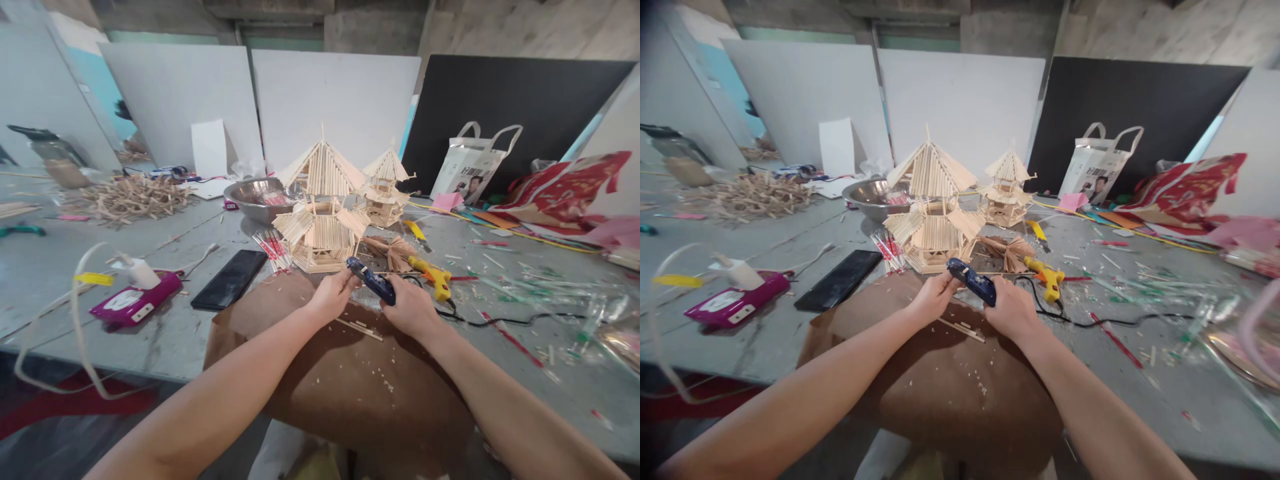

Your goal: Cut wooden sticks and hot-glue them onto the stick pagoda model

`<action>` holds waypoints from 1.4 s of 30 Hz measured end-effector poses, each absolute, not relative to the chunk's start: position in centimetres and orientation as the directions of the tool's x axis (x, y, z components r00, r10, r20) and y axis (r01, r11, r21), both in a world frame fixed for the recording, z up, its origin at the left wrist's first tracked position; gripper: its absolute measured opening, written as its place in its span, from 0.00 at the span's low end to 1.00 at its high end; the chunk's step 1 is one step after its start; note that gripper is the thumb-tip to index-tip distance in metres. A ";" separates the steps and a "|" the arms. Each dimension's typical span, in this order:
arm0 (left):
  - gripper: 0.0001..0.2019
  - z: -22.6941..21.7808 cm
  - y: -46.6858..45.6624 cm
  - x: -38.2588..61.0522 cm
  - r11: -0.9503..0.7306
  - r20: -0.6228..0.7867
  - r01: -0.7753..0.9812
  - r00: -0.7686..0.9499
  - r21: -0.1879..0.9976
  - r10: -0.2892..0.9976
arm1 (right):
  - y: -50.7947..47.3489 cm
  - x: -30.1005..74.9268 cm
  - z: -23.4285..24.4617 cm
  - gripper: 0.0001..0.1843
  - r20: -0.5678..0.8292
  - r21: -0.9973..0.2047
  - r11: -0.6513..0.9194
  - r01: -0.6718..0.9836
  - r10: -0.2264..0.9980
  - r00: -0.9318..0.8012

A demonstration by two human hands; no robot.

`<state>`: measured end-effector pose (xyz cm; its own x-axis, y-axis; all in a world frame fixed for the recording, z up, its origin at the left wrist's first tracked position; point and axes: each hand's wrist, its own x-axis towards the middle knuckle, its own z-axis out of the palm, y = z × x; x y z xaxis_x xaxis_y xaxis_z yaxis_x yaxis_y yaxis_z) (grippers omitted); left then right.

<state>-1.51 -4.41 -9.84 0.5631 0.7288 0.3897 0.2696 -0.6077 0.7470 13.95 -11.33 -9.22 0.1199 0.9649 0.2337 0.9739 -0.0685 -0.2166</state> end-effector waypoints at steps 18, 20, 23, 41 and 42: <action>0.11 -9.6 -4.4 -1.5 -0.199 0.199 -0.055 0.513 0.978 0.835 | -10.3 17.0 -8.7 0.24 0.198 -0.131 -0.241 0.962 0.944 0.264; 0.11 -9.1 -4.7 -1.6 -0.148 0.185 -0.112 0.539 0.983 0.822 | -10.2 17.3 -8.9 0.24 0.159 -0.140 -0.197 0.970 0.963 0.218; 0.11 -8.2 -4.9 -2.1 -0.201 0.229 -0.111 0.530 0.973 0.817 | -10.2 17.4 -9.3 0.21 0.125 -0.158 -0.115 0.981 0.983 0.135; 0.07 -0.2 -1.6 -5.6 -0.283 0.301 -0.231 0.045 0.931 0.953 | -10.1 17.1 -10.4 0.20 0.090 -0.095 -0.051 0.994 0.994 0.060; 0.08 0.1 -1.1 -5.6 -0.262 0.275 -0.223 0.031 0.939 0.961 | -10.0 17.2 -10.5 0.20 0.092 -0.092 -0.045 0.995 0.994 0.053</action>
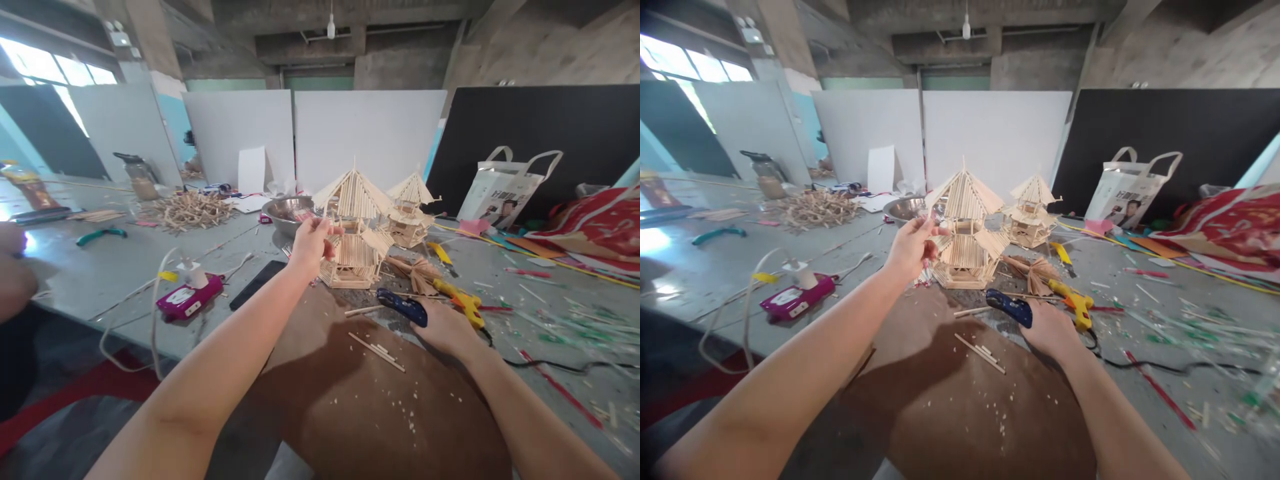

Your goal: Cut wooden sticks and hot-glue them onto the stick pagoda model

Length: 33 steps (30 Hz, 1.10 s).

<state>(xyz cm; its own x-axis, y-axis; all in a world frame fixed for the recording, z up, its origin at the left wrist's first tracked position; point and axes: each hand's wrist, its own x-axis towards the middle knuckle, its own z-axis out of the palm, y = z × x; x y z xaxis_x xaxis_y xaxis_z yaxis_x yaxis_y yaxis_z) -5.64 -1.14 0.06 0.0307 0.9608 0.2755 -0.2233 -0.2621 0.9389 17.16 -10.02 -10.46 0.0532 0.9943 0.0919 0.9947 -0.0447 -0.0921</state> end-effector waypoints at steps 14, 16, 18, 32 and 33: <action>0.07 2.2 1.8 -5.1 0.064 -0.055 -0.261 0.043 0.963 0.998 | -9.8 17.3 -10.8 0.26 0.071 -0.059 -0.031 0.998 0.997 0.035; 0.07 2.3 1.9 -5.0 0.081 -0.067 -0.274 0.061 0.958 0.996 | -9.7 17.3 -10.9 0.27 0.067 -0.070 -0.031 0.997 0.997 0.036; 0.06 2.4 2.1 -4.9 0.089 -0.072 -0.281 0.071 0.955 0.995 | -9.6 17.3 -11.0 0.27 0.068 -0.082 -0.028 0.996 0.997 0.034; 0.07 2.5 2.6 -4.9 0.113 -0.085 -0.284 0.108 0.952 0.990 | -9.4 17.6 -11.8 0.35 0.124 -0.084 0.051 0.995 0.991 -0.040; 0.07 2.6 2.5 -4.9 0.113 -0.086 -0.282 0.105 0.953 0.991 | -9.3 17.6 -11.9 0.35 0.132 -0.080 0.061 0.995 0.990 -0.050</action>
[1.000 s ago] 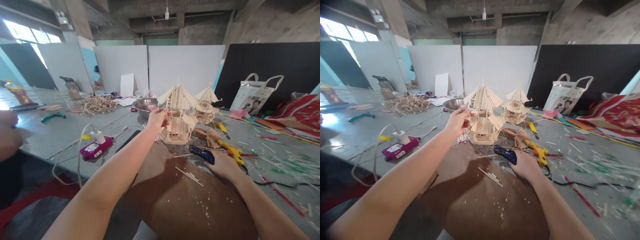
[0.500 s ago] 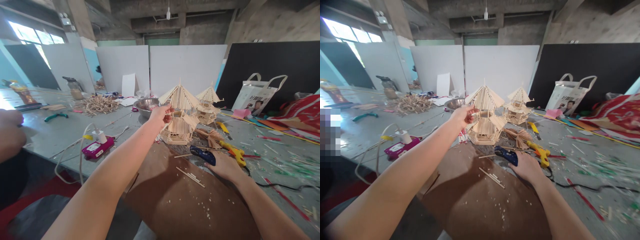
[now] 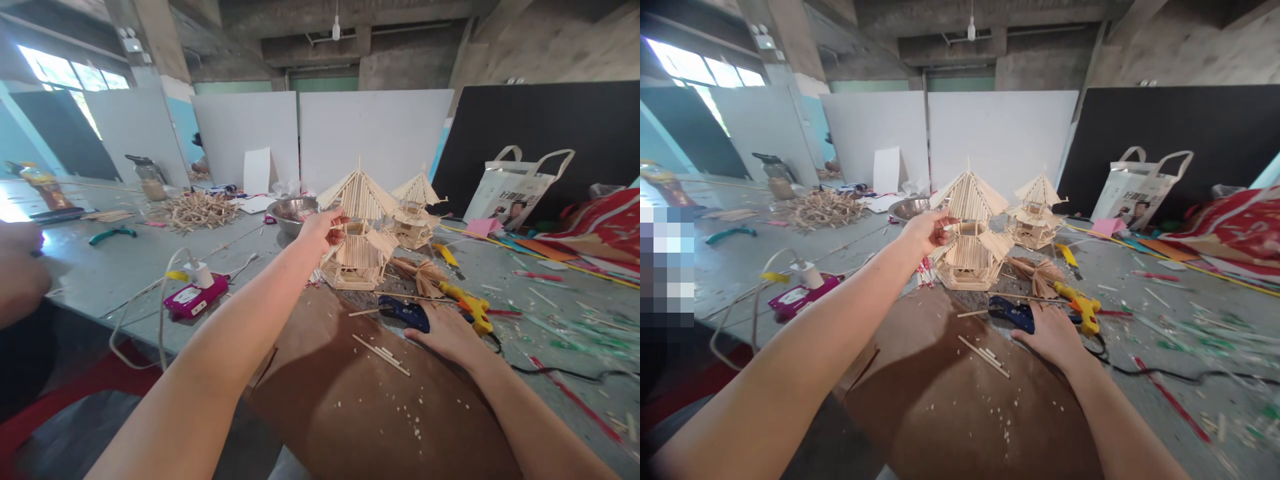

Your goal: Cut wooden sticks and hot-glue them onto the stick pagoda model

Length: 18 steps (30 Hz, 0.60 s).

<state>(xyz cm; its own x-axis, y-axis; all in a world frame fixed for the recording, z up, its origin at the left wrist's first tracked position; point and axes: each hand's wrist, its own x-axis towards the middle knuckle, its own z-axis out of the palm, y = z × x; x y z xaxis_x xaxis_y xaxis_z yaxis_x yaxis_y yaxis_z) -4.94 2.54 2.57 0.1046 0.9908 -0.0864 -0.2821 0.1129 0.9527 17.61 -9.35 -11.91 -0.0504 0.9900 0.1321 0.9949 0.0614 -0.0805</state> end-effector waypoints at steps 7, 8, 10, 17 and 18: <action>0.06 2.6 2.8 -5.0 0.125 -0.099 -0.280 0.106 0.952 0.989 | -9.3 17.5 -12.2 0.34 0.148 -0.010 0.086 0.996 0.985 -0.084; 0.06 2.6 2.9 -5.0 0.124 -0.097 -0.278 0.109 0.952 0.989 | -9.3 17.5 -12.1 0.34 0.151 -0.006 0.086 0.996 0.985 -0.085; 0.06 2.5 2.9 -5.0 0.125 -0.098 -0.276 0.107 0.953 0.989 | -9.3 17.4 -12.1 0.35 0.155 0.000 0.081 0.997 0.985 -0.080; 0.07 2.6 2.8 -5.0 0.121 -0.098 -0.284 0.094 0.951 0.991 | -9.6 16.9 -12.2 0.38 0.168 -0.029 0.065 0.997 0.984 -0.059; 0.07 2.6 2.8 -5.0 0.119 -0.096 -0.284 0.094 0.951 0.991 | -9.6 17.0 -12.1 0.38 0.167 -0.039 0.070 0.997 0.984 -0.063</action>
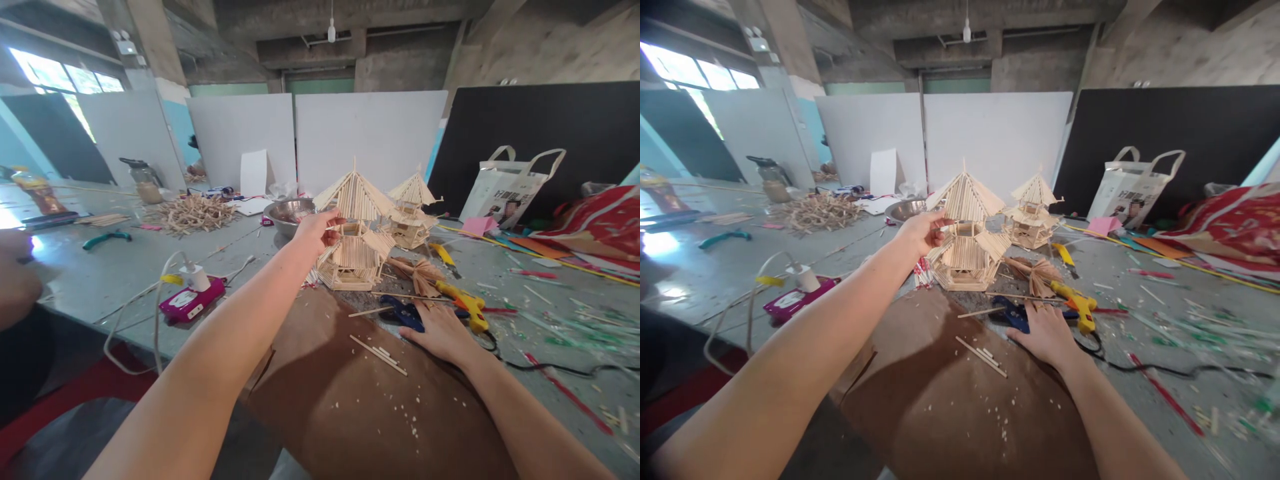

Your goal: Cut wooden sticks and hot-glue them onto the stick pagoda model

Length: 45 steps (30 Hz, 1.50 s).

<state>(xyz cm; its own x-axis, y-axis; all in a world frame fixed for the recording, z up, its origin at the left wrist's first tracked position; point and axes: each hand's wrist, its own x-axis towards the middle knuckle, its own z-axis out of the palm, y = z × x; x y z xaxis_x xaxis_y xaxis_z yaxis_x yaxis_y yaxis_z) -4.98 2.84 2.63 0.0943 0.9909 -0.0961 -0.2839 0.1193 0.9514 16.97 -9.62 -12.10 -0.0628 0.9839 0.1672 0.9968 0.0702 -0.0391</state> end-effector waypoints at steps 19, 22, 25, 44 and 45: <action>0.07 -5.9 -4.7 -2.5 -0.216 0.217 -0.030 0.230 0.976 0.949 | -8.2 25.3 -11.7 0.21 0.247 -0.191 -0.442 0.876 0.842 0.479; 0.08 -7.3 -4.8 -1.8 -0.128 0.116 0.003 0.393 0.992 0.912 | -8.1 24.9 -11.7 0.24 0.240 -0.180 -0.515 0.838 0.803 0.545; 0.07 -8.0 -4.4 -1.8 -0.063 0.056 0.001 0.438 0.998 0.897 | -8.4 24.9 -11.5 0.30 0.189 -0.204 -0.645 0.736 0.712 0.676; 0.09 -8.6 -3.6 -2.3 0.127 -0.092 -0.049 0.448 0.991 0.889 | -7.9 26.8 -12.2 0.21 0.129 -0.856 -0.342 0.388 0.585 0.800; 0.09 -8.6 -3.6 -2.3 0.127 -0.094 -0.044 0.450 0.991 0.888 | -7.9 26.6 -12.2 0.21 0.105 -0.895 -0.296 0.335 0.589 0.801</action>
